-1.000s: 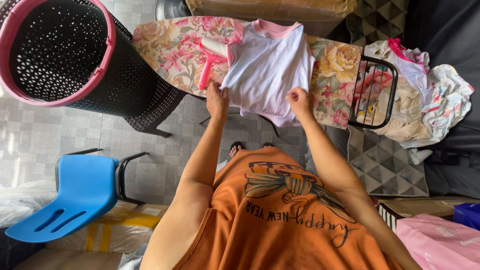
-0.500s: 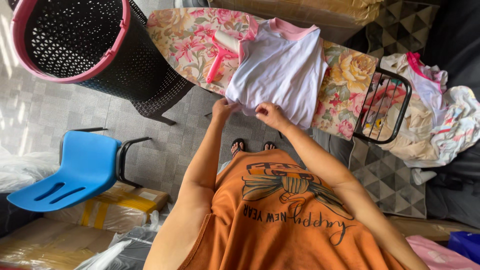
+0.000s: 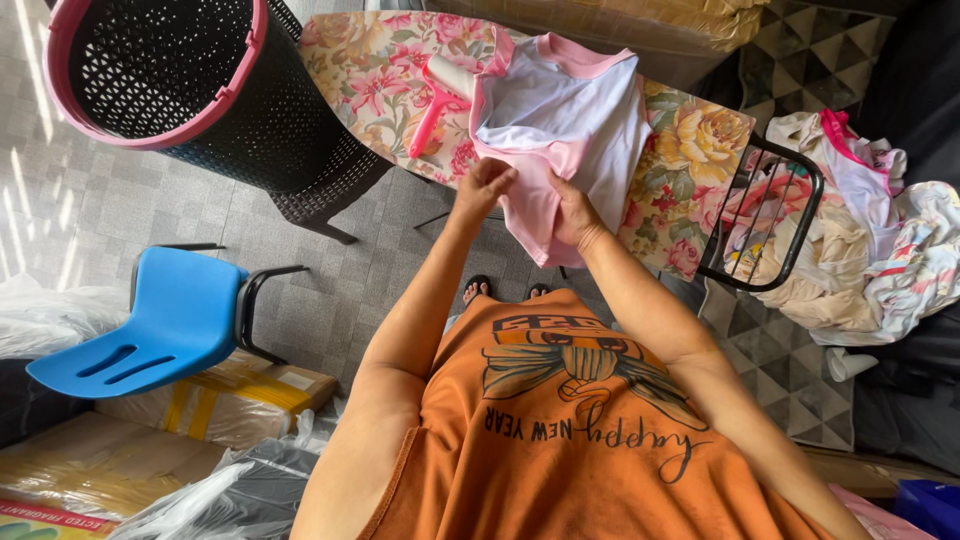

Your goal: The person uses a lint roller to clean several pieces of children's clothing, including a white shirt, pink shorts, and a Barbie-themed top. They roll the tool over the fabric on an ironing board, flip the items to treat both sides, and place the cleaned garments into a pink laundry basket.

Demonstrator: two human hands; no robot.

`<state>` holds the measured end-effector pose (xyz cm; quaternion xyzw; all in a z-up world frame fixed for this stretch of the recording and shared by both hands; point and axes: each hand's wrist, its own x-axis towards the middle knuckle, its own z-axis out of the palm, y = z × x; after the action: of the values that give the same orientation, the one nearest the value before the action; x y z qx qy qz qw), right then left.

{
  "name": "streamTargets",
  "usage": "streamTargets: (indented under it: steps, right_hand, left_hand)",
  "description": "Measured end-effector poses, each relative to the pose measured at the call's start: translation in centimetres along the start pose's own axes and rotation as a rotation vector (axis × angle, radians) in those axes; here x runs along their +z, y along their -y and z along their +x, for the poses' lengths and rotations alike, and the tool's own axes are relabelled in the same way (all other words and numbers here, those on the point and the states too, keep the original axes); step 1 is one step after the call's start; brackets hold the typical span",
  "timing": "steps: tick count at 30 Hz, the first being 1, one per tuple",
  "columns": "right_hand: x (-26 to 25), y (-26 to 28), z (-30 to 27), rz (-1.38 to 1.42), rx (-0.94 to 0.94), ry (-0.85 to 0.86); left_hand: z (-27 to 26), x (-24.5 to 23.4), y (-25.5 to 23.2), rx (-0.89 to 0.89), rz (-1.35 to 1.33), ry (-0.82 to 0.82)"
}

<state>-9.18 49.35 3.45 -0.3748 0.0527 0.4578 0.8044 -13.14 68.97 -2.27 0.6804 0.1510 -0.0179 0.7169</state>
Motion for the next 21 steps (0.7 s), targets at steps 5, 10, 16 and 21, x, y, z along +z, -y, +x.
streamTargets:
  steps: [5, 10, 16, 21]
  right_hand:
    - [-3.7, -2.3, 2.2, -0.215, -0.048, 0.129]
    - [-10.9, -5.9, 6.9, -1.463, -0.143, -0.063]
    - [-7.3, -6.0, 5.4, -2.011, -0.362, 0.14]
    - [-6.1, -6.9, 5.0, -2.377, -0.002, 0.148]
  left_hand:
    - [-0.3, 3.1, -2.8, -0.081, 0.071, -0.028]
    - [-1.6, 3.8, -5.7, 0.047, 0.511, 0.012]
    - [-2.9, 5.3, -5.3, 0.24, 0.917, -0.086]
    - [-2.4, 4.8, -1.5, 0.207, 1.129, -0.046]
